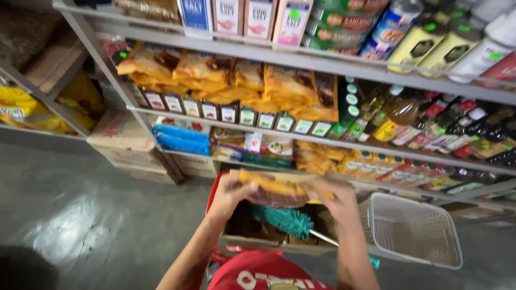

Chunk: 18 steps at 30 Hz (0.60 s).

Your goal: Selecting various packaged food items from store shelves and placing them into a cardboard box.

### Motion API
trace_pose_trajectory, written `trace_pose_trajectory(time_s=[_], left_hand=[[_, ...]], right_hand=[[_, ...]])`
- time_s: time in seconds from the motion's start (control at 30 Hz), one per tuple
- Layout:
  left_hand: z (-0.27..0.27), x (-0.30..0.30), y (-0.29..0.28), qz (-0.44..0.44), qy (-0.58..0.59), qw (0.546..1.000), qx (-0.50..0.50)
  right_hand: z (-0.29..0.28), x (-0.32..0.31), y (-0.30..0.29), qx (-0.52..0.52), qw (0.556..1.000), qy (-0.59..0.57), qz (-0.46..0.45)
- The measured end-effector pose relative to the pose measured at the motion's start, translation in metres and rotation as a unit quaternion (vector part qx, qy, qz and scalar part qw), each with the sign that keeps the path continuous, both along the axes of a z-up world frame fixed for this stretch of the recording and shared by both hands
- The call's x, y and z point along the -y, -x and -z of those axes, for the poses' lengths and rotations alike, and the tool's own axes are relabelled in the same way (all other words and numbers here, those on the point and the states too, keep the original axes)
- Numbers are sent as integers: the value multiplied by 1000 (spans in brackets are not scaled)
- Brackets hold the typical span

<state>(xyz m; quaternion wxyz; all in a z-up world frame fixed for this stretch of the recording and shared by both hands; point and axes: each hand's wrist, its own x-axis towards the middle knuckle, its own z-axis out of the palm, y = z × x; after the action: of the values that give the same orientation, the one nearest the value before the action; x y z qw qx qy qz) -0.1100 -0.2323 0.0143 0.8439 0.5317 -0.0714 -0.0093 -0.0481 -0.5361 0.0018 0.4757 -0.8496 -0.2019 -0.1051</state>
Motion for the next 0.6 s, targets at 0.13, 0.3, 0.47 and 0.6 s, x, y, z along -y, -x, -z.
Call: trace_pose_trajectory(time_s=[0.13,0.3,0.47,0.6], left_hand=[[49,-9,-28,-29,-239,971,-7],[36,1,-39,-261,-369,892,13],[66,39,-10,-164,-344,911,156],[55,64,-4,-155,-382,911,11]], right_hand=[[-27,-21,13,78,983,-73,-151],[-25,-67,16,237,953,176,67],[-27,-100,9,4,987,88,133],[-23,-118,17,-206,964,-158,57]])
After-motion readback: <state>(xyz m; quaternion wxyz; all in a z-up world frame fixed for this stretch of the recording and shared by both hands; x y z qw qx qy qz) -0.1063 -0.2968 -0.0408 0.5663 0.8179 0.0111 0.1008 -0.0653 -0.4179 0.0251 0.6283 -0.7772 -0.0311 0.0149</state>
